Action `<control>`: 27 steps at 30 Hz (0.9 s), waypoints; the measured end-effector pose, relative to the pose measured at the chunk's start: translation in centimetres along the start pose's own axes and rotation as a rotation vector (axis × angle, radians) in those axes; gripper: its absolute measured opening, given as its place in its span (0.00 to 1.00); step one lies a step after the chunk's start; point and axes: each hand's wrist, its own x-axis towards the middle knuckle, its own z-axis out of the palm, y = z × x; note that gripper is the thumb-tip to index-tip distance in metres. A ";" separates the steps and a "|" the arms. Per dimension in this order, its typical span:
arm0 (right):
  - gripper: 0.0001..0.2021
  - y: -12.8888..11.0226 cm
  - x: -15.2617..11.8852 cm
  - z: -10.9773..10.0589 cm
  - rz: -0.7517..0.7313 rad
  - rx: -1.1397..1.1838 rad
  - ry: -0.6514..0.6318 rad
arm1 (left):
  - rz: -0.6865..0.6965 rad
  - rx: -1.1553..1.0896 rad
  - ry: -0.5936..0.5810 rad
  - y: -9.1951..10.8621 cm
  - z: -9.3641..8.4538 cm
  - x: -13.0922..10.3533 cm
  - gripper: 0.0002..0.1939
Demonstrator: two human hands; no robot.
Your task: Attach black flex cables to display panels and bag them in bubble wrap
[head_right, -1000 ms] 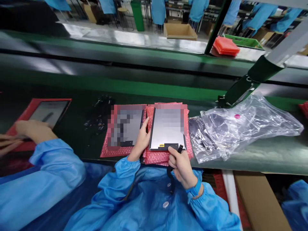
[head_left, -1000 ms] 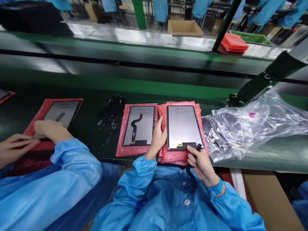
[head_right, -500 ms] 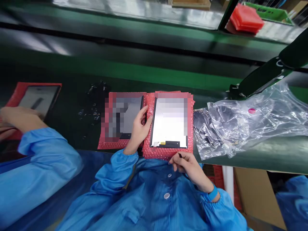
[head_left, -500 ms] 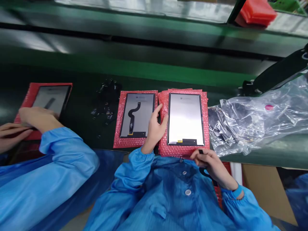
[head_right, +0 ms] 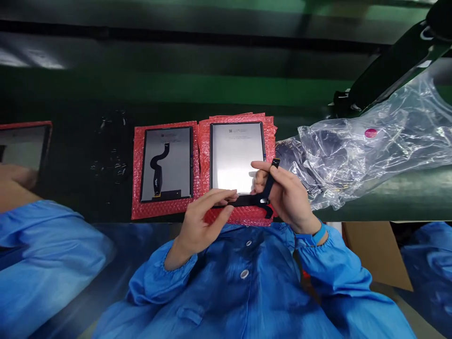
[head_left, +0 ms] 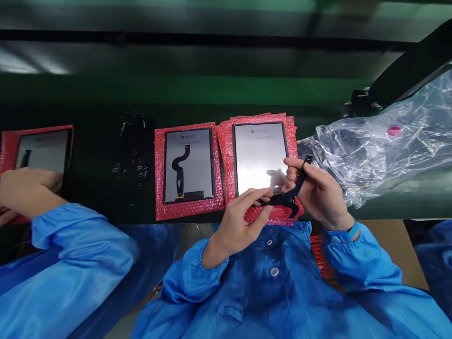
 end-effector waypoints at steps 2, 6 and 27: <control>0.16 -0.1 0.6 0.7 -0.009 0.030 -0.018 | -0.113 -0.132 -0.067 0.4 0.7 0.2 0.18; 0.17 0.1 1.0 1.6 -0.046 0.017 -0.054 | -0.297 -0.356 -0.104 -0.1 2.4 0.1 0.22; 0.17 -1.1 0.0 -2.8 0.133 -0.597 -0.177 | -0.312 -0.428 -0.035 -0.1 -5.4 6.2 0.18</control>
